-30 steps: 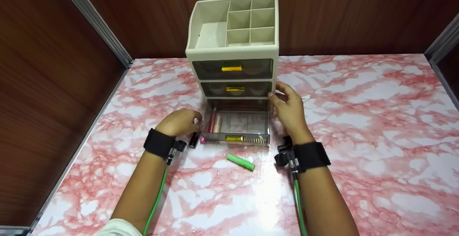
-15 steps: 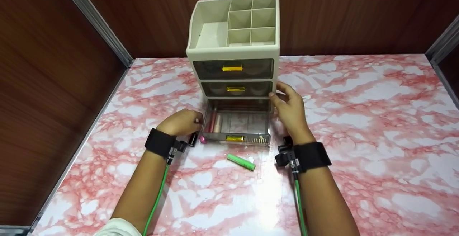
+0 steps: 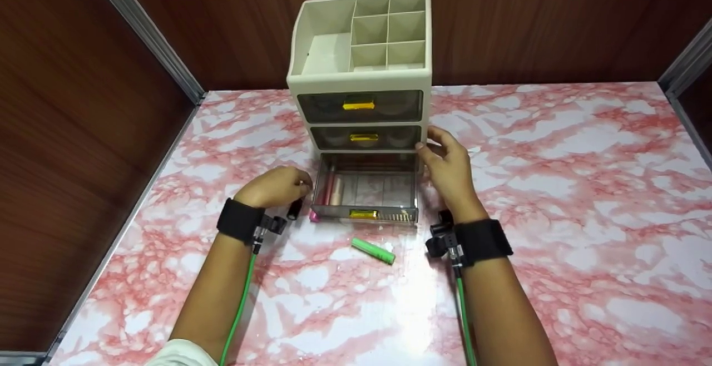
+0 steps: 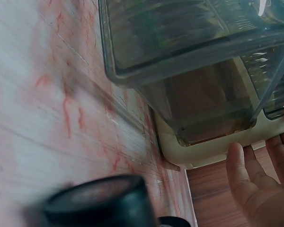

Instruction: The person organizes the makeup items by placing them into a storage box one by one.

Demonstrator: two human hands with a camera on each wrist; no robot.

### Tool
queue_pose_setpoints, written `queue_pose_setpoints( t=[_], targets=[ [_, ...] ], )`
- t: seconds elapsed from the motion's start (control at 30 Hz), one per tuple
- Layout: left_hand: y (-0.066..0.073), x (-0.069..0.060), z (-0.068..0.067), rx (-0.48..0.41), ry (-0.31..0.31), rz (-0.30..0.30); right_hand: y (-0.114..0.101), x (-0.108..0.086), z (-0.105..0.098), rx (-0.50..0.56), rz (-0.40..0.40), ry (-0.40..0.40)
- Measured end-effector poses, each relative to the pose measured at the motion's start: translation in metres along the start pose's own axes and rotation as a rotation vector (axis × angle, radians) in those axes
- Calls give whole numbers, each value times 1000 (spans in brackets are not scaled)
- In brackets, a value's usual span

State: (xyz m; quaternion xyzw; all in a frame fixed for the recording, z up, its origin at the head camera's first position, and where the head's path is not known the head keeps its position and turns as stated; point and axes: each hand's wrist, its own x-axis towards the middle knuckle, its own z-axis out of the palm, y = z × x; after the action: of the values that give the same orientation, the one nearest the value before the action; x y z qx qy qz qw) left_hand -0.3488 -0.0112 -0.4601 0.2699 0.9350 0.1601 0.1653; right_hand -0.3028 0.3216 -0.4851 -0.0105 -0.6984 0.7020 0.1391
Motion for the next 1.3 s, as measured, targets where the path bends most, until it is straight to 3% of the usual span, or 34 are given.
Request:
queue_pose_setpoints(
  t=[0.23,0.57,0.77,0.97,1.1,1.3],
  targets=[
    [1,-3,-10,-66,167,27,-1,-1,-1,3,-2,-1],
    [13,-5,-19,-190,454,167,-1,-1,-2,7,6,2],
    [21,-3,-16,-253,573,239,0,-1,-1,3,-5,11],
    [34,3,-6,-314,664,380,-1,0,0,-8,-13,13],
    [44,7,4,-272,710,432,-1,0,-1,-1,-14,6],
    [53,13,19,-96,718,403,-1,0,0,-7,-10,2]
  ],
)
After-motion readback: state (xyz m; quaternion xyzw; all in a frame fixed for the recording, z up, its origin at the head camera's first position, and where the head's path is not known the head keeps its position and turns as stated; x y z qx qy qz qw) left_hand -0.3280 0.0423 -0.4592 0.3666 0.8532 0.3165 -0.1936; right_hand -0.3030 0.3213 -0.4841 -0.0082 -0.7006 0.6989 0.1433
